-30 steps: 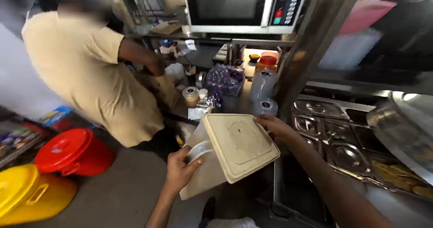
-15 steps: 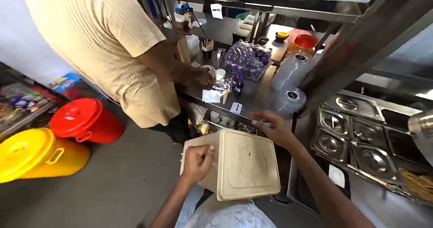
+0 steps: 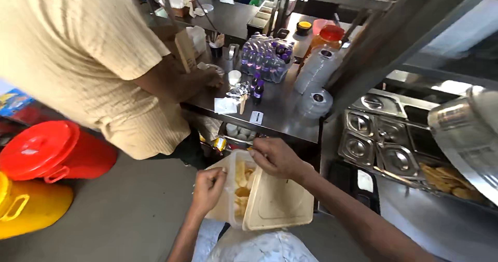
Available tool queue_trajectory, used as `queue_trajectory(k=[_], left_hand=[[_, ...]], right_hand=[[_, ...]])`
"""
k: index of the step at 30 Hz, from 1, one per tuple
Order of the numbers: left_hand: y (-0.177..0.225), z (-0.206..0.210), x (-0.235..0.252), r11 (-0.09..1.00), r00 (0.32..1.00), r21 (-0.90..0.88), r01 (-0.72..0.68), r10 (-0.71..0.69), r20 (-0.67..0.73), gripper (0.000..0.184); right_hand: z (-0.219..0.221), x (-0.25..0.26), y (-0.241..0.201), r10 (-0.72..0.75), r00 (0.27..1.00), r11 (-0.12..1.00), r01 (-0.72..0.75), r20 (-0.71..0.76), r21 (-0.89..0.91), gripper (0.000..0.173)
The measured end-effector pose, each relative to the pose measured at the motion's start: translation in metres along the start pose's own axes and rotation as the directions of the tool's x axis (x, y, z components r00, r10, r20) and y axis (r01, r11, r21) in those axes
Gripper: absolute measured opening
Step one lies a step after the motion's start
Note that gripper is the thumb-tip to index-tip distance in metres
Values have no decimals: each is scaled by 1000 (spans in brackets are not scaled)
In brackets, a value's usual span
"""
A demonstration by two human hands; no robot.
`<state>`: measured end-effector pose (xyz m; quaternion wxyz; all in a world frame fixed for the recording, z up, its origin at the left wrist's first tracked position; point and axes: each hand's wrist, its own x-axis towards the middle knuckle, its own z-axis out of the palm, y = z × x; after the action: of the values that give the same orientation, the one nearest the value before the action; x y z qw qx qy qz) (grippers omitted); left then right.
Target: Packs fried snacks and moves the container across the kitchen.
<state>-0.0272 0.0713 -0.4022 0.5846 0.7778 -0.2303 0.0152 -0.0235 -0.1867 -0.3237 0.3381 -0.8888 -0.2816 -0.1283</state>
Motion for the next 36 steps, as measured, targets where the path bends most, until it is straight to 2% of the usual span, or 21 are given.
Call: queue_trajectory(k=[2,3,5,6,7,8,10,11,12,13,15,18,23,26,29,30,32,33,34,35,36], left_hand=[[-5,-8,-9,998,997,9,65,-65,-44,42],[-7,-12,-15,994,992,14,109,-108,-67,42],[-6,-19,-26,981,974,-6,196,-195,-118,37],[-5,-23,-31,972,961,-31,233,-235,-148,34],[-5,-25,-36,962,946,-60,265,-272,-176,32],[-6,-29,-40,954,933,-77,291,-300,-197,32],[-10,-35,-46,945,917,-93,315,-328,-227,34],[-12,-37,-48,942,911,-97,321,-335,-240,35],[-13,-39,-49,941,908,-96,324,-338,-249,36],[-13,-40,-48,941,906,-97,323,-337,-257,37],[-11,-40,-47,943,906,-92,321,-334,-260,37],[-10,-40,-46,945,914,-65,319,-325,-241,38],[-6,-32,-41,958,935,-45,283,-286,-208,37],[-4,-19,-37,958,941,-55,280,-285,-184,37],[-6,-5,-29,958,943,-71,278,-286,-168,37],[-7,0,-27,957,941,-71,281,-289,-177,36],[-10,8,-21,962,942,-51,267,-272,-200,35],[-10,11,-20,964,945,-45,261,-264,-193,35],[-11,14,-21,966,950,-44,253,-257,-180,36],[-13,17,-19,972,958,-51,231,-236,-166,38],[-16,22,-15,978,966,-57,202,-208,-151,40]], right_hand=[[-12,-5,-1,56,998,998,-55,24,-38,45],[-28,-11,0,118,993,992,-119,-13,-34,47],[-73,-32,6,298,935,953,-304,-194,2,40],[-96,-46,14,390,860,914,-405,-329,23,36],[-118,-61,23,479,744,852,-522,-465,43,33],[-135,-77,33,565,593,763,-640,-574,91,33],[-144,-110,76,669,216,558,-777,-711,290,57],[-137,-125,101,714,39,475,-760,-699,443,69],[-124,-137,122,747,-110,424,-681,-656,597,73],[-105,-146,140,781,-223,387,-560,-583,733,73],[-61,-157,163,834,-348,333,-301,-428,894,69],[2,-154,177,863,-443,238,-72,-245,969,67],[76,-145,207,840,-518,123,-111,-163,986,68],[92,-126,235,817,-570,48,-81,-86,996,74],[91,-114,251,866,-500,-18,18,24,1000,72],[91,-115,253,883,-467,-62,-12,49,998,72],[85,-123,240,901,-433,-89,-234,-22,968,73],[76,-126,217,905,-399,-19,-381,-146,924,74],[65,-128,188,896,-309,121,-518,-317,847,71],[51,-129,158,862,-143,300,-629,-487,717,63],[39,-126,127,802,65,467,-688,-593,556,50]])
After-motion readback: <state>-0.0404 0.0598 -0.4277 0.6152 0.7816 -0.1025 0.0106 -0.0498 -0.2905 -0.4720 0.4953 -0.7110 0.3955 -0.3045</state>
